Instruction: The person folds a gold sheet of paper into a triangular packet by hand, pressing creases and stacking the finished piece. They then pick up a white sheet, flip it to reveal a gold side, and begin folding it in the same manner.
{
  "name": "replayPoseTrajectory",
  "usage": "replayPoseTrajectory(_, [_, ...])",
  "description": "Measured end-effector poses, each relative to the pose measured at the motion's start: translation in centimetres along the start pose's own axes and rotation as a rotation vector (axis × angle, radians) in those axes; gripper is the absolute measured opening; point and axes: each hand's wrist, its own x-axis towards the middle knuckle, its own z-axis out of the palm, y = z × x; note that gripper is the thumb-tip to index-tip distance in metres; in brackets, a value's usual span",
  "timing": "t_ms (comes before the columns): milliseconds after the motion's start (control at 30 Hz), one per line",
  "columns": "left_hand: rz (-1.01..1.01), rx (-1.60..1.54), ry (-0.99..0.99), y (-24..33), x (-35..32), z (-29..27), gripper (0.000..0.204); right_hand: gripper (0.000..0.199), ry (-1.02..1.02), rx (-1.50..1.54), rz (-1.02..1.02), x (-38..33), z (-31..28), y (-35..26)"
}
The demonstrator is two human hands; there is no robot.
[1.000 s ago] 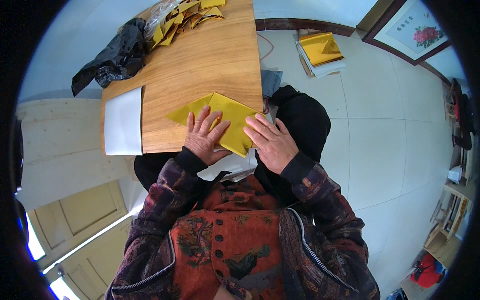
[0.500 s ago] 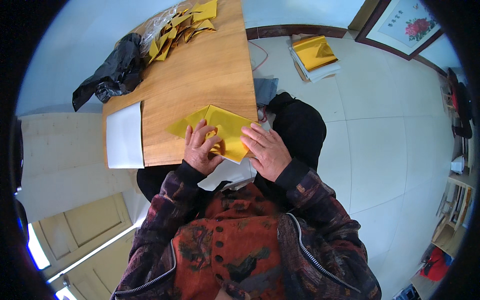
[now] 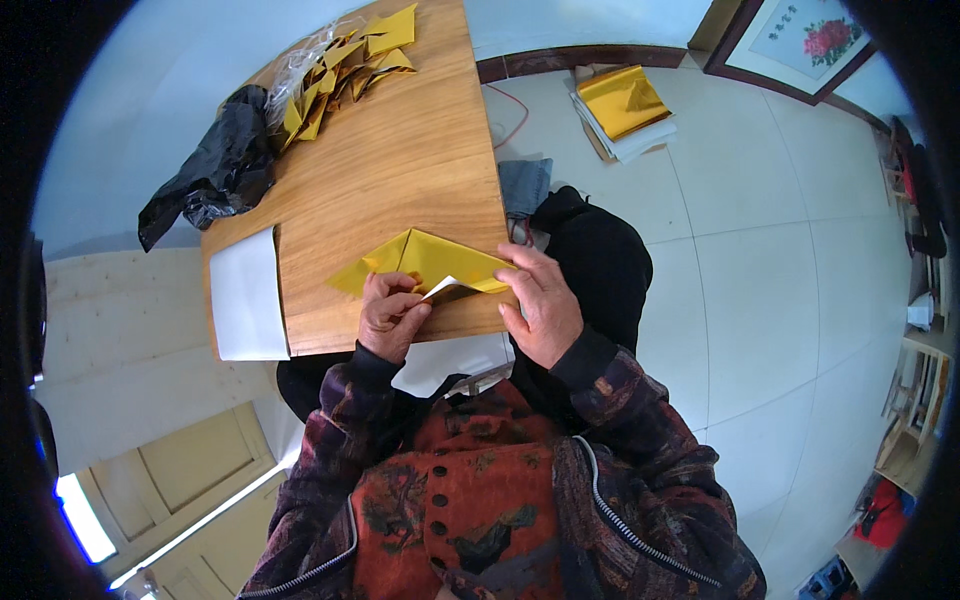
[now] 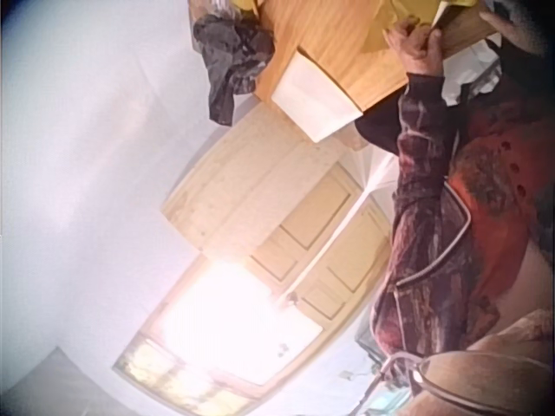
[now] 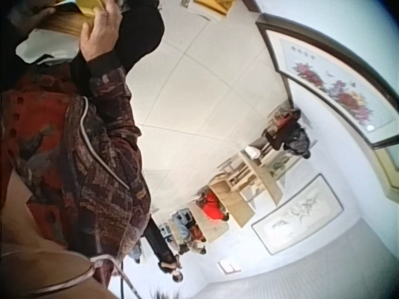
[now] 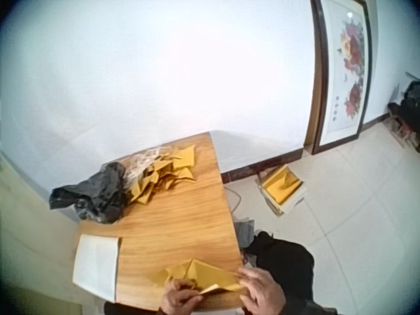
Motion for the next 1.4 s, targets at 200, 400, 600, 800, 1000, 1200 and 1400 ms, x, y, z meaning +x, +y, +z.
replayPoseTrajectory(200, [-0.023, -0.104, 0.027, 0.3, 0.1, 0.1, 0.009, 0.028, 0.031, 0.013, 0.098, 0.5, -0.1, 0.7])
replayPoseTrajectory(400, [-0.095, -0.2, 0.084, 0.4, 0.2, 0.2, 0.006, 0.018, 0.034, 0.126, 0.176, 1.0, 0.0, 1.4])
replayPoseTrajectory(600, [-0.092, -0.054, 0.099, 0.8, 0.4, 0.4, 0.005, 0.01, 0.039, 0.172, 0.189, 1.5, 0.0, 1.9])
replayPoseTrajectory(800, [-0.084, -0.005, 0.121, 1.1, 0.7, 0.6, 0.01, 0.008, 0.031, 0.177, 0.21, 1.9, 0.0, 1.9])
replayPoseTrajectory(1000, [-0.082, 0.048, 0.15, 1.4, 0.8, 0.8, 0.013, 0.011, 0.076, 0.169, 0.231, 2.2, 0.3, 1.6])
replayPoseTrajectory(1200, [-0.101, 0.088, 0.17, 1.5, 0.8, 1.1, 0.014, 0.012, 0.088, 0.231, 0.286, 2.3, 0.4, 1.5])
replayPoseTrajectory(1400, [-0.106, 0.097, 0.174, 1.4, 0.9, 1.2, 0.014, 0.009, 0.085, 0.274, 0.305, 2.2, 0.2, 1.8])
